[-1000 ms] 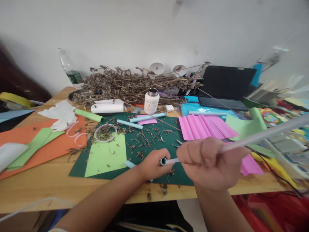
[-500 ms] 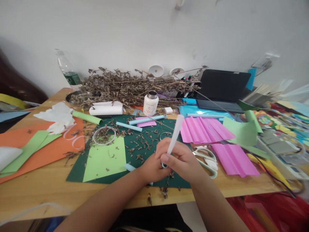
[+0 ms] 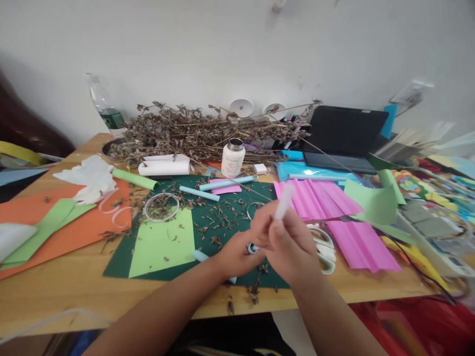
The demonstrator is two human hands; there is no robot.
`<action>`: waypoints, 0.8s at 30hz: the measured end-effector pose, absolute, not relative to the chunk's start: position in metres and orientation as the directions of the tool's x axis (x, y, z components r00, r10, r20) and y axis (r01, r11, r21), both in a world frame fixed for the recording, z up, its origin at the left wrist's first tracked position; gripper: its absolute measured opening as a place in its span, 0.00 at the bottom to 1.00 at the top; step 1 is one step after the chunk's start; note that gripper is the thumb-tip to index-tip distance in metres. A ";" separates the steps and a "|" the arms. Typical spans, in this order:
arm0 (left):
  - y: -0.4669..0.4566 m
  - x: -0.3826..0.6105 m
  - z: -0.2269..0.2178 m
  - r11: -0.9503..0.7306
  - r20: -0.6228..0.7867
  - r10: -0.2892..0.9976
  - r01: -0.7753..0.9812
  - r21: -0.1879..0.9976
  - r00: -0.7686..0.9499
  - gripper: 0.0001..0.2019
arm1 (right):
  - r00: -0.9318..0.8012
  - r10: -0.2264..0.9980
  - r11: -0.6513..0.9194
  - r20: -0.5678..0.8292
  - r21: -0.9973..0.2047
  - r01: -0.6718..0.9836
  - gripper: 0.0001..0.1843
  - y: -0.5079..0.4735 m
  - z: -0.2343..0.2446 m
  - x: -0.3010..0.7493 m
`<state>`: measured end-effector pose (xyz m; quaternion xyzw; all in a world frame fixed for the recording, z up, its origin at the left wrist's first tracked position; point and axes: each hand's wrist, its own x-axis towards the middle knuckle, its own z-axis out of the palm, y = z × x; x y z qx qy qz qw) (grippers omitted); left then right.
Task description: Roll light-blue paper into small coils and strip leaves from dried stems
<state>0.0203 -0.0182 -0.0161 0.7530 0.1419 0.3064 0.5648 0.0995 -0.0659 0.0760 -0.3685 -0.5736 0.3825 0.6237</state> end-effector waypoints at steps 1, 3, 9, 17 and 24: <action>-0.018 0.020 -0.016 -0.372 0.334 0.541 -0.136 0.918 0.772 0.07 | 0.056 0.896 0.443 0.440 -0.895 -0.058 0.12 -0.068 0.075 0.101; -0.017 0.020 -0.016 -0.436 0.380 0.520 -0.145 0.888 0.765 0.06 | 0.043 0.894 0.448 0.446 -0.893 -0.042 0.16 -0.072 0.074 0.102; -0.015 0.021 -0.014 -0.406 0.374 0.514 -0.165 0.899 0.772 0.04 | 0.027 0.880 0.474 0.474 -0.881 0.000 0.18 -0.073 0.074 0.099; -0.014 0.021 -0.017 -0.460 0.364 0.496 -0.117 0.880 0.788 0.05 | 0.052 0.875 0.483 0.480 -0.864 -0.142 0.18 -0.068 0.070 0.098; -0.018 0.022 -0.008 -0.424 0.404 0.486 -0.195 0.884 0.775 0.07 | 0.056 0.883 0.467 0.466 -0.863 -0.192 0.17 -0.064 0.066 0.098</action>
